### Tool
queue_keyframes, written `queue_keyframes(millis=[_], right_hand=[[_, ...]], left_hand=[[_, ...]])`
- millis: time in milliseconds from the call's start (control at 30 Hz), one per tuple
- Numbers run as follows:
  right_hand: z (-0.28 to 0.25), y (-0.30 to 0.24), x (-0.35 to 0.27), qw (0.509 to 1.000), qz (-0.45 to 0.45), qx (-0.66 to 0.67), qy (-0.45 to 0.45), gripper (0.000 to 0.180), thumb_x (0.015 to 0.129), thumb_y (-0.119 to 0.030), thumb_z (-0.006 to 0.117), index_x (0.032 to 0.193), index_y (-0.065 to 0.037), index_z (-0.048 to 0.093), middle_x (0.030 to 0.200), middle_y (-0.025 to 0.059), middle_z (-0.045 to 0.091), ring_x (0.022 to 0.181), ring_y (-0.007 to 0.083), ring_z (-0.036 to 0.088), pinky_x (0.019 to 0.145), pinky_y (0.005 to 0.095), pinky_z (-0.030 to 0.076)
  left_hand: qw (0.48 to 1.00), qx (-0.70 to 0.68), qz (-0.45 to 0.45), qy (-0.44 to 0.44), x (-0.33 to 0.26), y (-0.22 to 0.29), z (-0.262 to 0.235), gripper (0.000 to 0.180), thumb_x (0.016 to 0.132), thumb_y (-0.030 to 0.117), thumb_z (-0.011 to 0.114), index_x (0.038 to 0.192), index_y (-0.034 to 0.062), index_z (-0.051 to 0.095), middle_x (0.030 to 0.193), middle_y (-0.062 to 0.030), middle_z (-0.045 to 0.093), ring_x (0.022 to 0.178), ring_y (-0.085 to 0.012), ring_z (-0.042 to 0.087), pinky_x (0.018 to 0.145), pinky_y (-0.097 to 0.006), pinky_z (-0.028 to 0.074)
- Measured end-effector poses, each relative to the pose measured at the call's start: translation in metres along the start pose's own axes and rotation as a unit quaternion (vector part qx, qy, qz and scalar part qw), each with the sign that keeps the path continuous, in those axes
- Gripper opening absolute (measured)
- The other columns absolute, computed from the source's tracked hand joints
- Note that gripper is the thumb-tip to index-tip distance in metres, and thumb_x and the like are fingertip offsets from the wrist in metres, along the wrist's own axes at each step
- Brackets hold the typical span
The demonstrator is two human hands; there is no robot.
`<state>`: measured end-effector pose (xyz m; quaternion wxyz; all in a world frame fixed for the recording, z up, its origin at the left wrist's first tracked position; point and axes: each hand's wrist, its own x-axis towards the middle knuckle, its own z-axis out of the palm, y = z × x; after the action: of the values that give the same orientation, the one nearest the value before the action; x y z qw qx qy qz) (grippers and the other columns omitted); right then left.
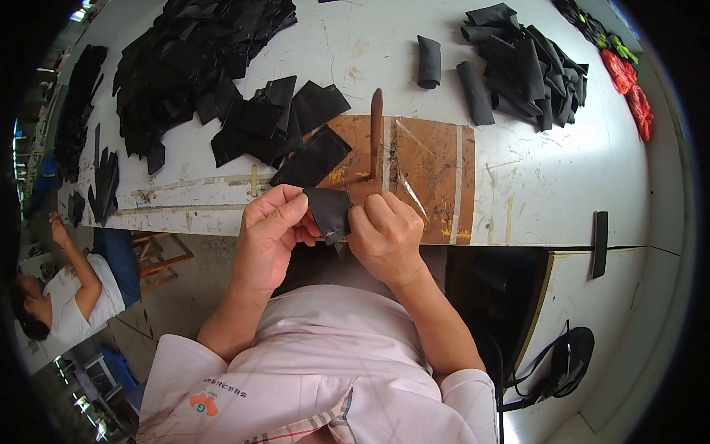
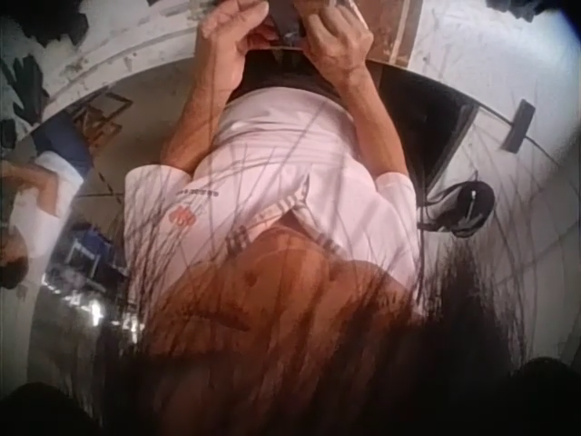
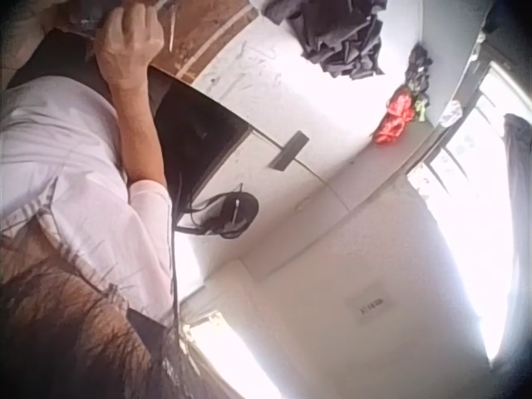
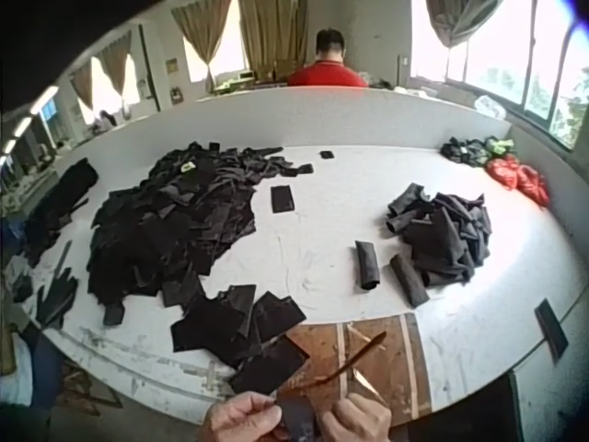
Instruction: Folding and stacking small black fabric pieces at a factory workbench.
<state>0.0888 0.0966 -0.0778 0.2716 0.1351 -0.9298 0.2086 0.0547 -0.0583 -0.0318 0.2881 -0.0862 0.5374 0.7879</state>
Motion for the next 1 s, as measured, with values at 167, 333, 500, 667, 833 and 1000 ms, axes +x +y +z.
queue_keyframes(millis=[167, 333, 500, 667, 833, 1000], right_hand=[[-0.001, -0.001, 0.001, 1.0, 0.002, 0.008, -0.001, 0.02, 0.043, -0.008, 0.059, 0.057, -0.008, 0.045, 0.059, 0.0038, 0.035, 0.052, 0.0184, 0.043, 0.042, 0.0299, 0.037], [0.0, -0.001, 0.001, 1.0, 0.006, 0.007, -0.009, 0.02, 0.043, -0.009, 0.059, 0.057, -0.008, 0.046, 0.059, 0.0035, 0.035, 0.052, 0.0181, 0.043, 0.042, 0.0296, 0.037], [0.001, -0.001, 0.001, 0.999, -0.02, -0.024, -0.012, 0.017, 0.045, -0.01, 0.059, 0.056, -0.009, 0.046, 0.059, 0.0028, 0.036, 0.053, 0.0167, 0.044, 0.043, 0.0286, 0.037], [-0.007, 0.0, 0.001, 0.995, -0.05, -0.072, -0.041, 0.018, 0.049, -0.012, 0.062, 0.061, -0.008, 0.048, 0.064, 0.0032, 0.039, 0.058, 0.017, 0.046, 0.048, 0.0282, 0.039], [-0.036, -0.02, 0.022, 0.967, 0.116, 0.182, -0.134, 0.04, 0.063, -0.029, 0.07, 0.092, -0.004, 0.057, 0.08, 0.0064, 0.05, 0.079, 0.0238, 0.051, 0.065, 0.0329, 0.043], [-0.035, -0.026, 0.017, 0.942, 0.149, 0.301, -0.006, 0.03, 0.067, -0.002, 0.066, 0.095, -0.004, 0.058, 0.071, 0.0076, 0.05, 0.059, 0.0229, 0.053, 0.049, 0.0303, 0.044]], left_hand=[[1.0, 0.0, 0.006, 0.0, -0.001, -0.001, -0.001, 0.014, 0.082, 0.015, 0.056, 0.086, 0.0015, 0.056, 0.077, -0.0031, 0.059, 0.066, -0.009, 0.055, 0.059, -0.02, 0.042], [1.0, -0.015, 0.009, -0.013, 0.001, -0.006, -0.003, 0.012, 0.083, 0.013, 0.055, 0.087, 0.0015, 0.057, 0.077, -0.0036, 0.059, 0.066, -0.0091, 0.055, 0.059, -0.021, 0.043], [1.0, 0.003, 0.011, -0.002, 0.001, -0.005, -0.002, 0.01, 0.081, 0.009, 0.053, 0.086, 0.001, 0.057, 0.076, -0.0038, 0.059, 0.066, -0.0088, 0.055, 0.06, -0.021, 0.043], [0.999, 0.042, 0.003, 0.017, 0.002, -0.001, -0.002, 0.01, 0.079, 0.007, 0.051, 0.083, 0.0005, 0.057, 0.073, -0.0039, 0.059, 0.061, -0.0086, 0.054, 0.057, -0.02, 0.043], [0.915, 0.314, 0.233, 0.101, -0.003, -0.005, -0.003, 0.001, 0.076, -0.002, 0.053, 0.076, -0.0016, 0.054, 0.067, -0.0021, 0.056, 0.055, -0.0065, 0.051, 0.051, -0.019, 0.041], [0.828, 0.417, 0.373, 0.025, -0.012, -0.01, 0.017, 0.015, 0.07, -0.004, 0.056, 0.083, 0.0018, 0.052, 0.065, -0.012, 0.051, 0.057, -0.027, 0.055, 0.05, -0.033, 0.044]])
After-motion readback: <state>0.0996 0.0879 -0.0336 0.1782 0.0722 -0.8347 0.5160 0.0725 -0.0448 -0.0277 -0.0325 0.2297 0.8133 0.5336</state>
